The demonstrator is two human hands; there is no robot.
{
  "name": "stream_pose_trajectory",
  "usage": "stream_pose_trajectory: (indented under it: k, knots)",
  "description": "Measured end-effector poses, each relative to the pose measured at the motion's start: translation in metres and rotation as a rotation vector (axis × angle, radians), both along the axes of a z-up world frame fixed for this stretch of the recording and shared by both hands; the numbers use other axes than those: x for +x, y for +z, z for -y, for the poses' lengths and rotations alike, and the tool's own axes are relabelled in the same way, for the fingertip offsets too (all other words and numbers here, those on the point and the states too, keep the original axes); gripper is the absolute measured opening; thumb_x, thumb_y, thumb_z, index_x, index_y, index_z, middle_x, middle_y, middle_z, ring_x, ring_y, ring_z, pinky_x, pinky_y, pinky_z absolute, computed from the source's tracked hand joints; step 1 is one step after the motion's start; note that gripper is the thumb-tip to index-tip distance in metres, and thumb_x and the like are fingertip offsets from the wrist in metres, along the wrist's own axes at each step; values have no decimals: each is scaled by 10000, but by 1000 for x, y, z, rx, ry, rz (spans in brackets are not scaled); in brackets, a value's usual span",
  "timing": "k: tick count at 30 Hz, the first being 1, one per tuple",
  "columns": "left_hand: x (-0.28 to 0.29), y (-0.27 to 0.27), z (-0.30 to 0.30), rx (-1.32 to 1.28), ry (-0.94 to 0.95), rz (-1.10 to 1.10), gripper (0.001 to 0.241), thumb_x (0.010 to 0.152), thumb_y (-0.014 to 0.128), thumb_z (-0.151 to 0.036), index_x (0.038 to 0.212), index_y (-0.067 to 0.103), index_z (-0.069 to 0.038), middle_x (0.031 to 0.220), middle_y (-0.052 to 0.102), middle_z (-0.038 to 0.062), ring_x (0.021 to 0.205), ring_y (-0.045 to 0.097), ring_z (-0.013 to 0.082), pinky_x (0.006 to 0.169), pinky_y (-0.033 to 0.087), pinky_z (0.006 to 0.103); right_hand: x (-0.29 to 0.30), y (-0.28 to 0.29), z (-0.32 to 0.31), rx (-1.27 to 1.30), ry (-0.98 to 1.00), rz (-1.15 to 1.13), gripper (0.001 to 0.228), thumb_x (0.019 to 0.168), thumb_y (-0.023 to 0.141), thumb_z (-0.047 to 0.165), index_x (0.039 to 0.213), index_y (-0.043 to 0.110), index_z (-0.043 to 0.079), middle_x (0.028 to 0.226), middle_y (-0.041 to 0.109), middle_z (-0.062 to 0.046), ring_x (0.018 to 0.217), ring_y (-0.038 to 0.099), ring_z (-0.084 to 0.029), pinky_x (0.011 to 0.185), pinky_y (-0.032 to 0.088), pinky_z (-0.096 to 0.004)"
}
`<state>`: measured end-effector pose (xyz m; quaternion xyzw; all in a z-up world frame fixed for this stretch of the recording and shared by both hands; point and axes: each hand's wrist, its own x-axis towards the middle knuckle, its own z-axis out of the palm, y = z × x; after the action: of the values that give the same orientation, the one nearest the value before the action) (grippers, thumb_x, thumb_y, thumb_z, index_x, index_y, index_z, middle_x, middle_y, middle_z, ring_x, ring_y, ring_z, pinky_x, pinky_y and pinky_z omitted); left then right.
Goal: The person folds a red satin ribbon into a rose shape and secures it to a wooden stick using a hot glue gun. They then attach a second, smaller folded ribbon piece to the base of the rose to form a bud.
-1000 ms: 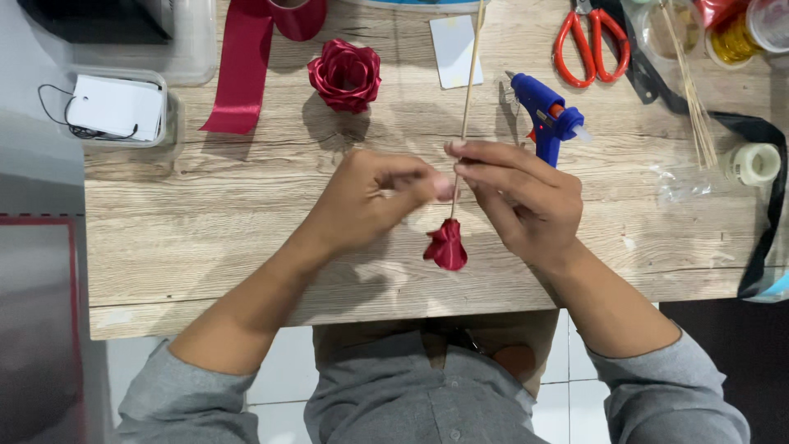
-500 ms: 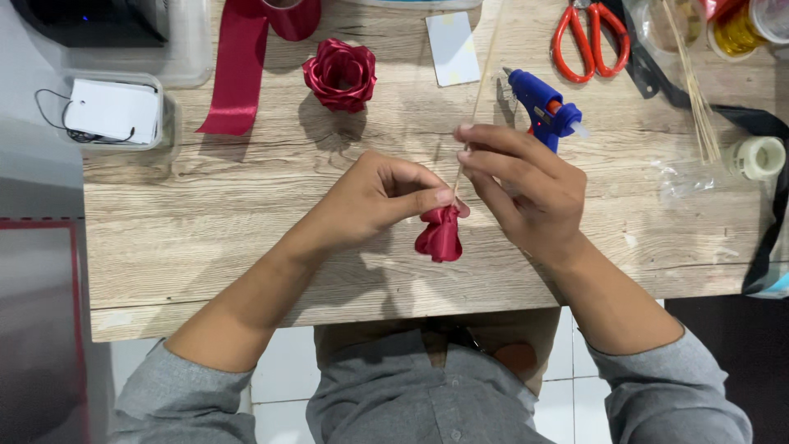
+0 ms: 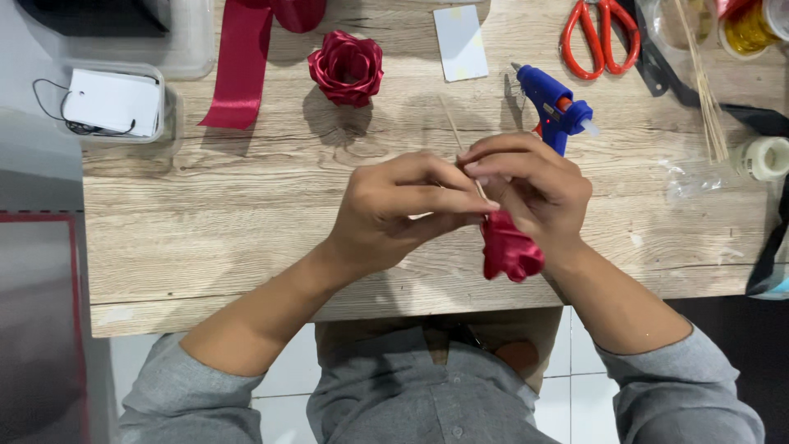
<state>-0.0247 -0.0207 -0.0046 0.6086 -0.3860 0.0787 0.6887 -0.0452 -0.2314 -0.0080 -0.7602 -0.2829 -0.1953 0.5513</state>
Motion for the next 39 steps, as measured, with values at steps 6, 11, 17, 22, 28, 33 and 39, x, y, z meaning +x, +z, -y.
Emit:
stream_pose_trajectory:
  k: [6, 11, 17, 22, 28, 33, 39]
  knots:
    - [-5, 9, -2, 32, -35, -45, 155, 1014, 854, -80, 1144, 817, -156, 1046, 817, 24, 922, 820, 182, 808, 684, 307, 3, -5, -2, -20, -6, 65, 51, 1005, 751, -128, 1042, 776, -102, 1068, 759, -322, 1004, 780, -438, 844, 643, -501]
    - [-2, 9, -10, 56, -199, -491, 113, 1048, 759, -158, 1130, 787, -86, 942, 839, 60, 869, 841, 153, 771, 702, 286, 3, 0, 0, -81, -38, 172, 62, 1025, 746, -115, 1041, 793, -77, 1053, 780, -288, 970, 787, -425, 832, 644, -481]
    - [13, -17, -19, 226, -528, -806, 226, 1018, 786, -268, 1008, 847, -51, 900, 854, 123, 892, 844, 204, 775, 714, 335, 1, 7, -2, -187, -88, 274, 108, 1001, 769, -166, 1043, 817, -79, 1061, 787, -278, 957, 797, -428, 845, 654, -490]
    - [12, -20, -14, 180, -570, -815, 172, 994, 827, -202, 1029, 871, -39, 883, 850, 110, 887, 819, 158, 799, 711, 324, -2, 3, -2, -250, -112, 264, 154, 996, 768, -161, 1072, 834, -44, 1083, 802, -237, 954, 805, -383, 841, 675, -477]
    - [14, -20, -14, 189, -516, -758, 155, 994, 840, -170, 1061, 877, -35, 778, 820, 94, 803, 735, 74, 691, 644, 219, 1, 6, -4, -237, -106, 284, 124, 1010, 753, -141, 1059, 826, -54, 1072, 795, -246, 942, 804, -405, 848, 673, -491]
    - [16, -7, -16, 177, -383, -734, 254, 924, 904, -152, 1144, 851, -38, 962, 856, 81, 933, 774, 88, 783, 680, 241, 3, 11, 0, -278, -107, 345, 99, 1014, 750, -174, 1055, 814, -112, 1104, 791, -312, 955, 802, -440, 868, 666, -525]
    - [15, -16, -12, 102, -9, -522, 179, 949, 901, -110, 1084, 833, -15, 1008, 813, 140, 949, 800, 177, 796, 680, 293, -6, 17, 6, -161, -218, 184, 102, 1000, 877, -67, 1066, 806, -99, 1104, 736, -284, 957, 724, -375, 770, 671, -440]
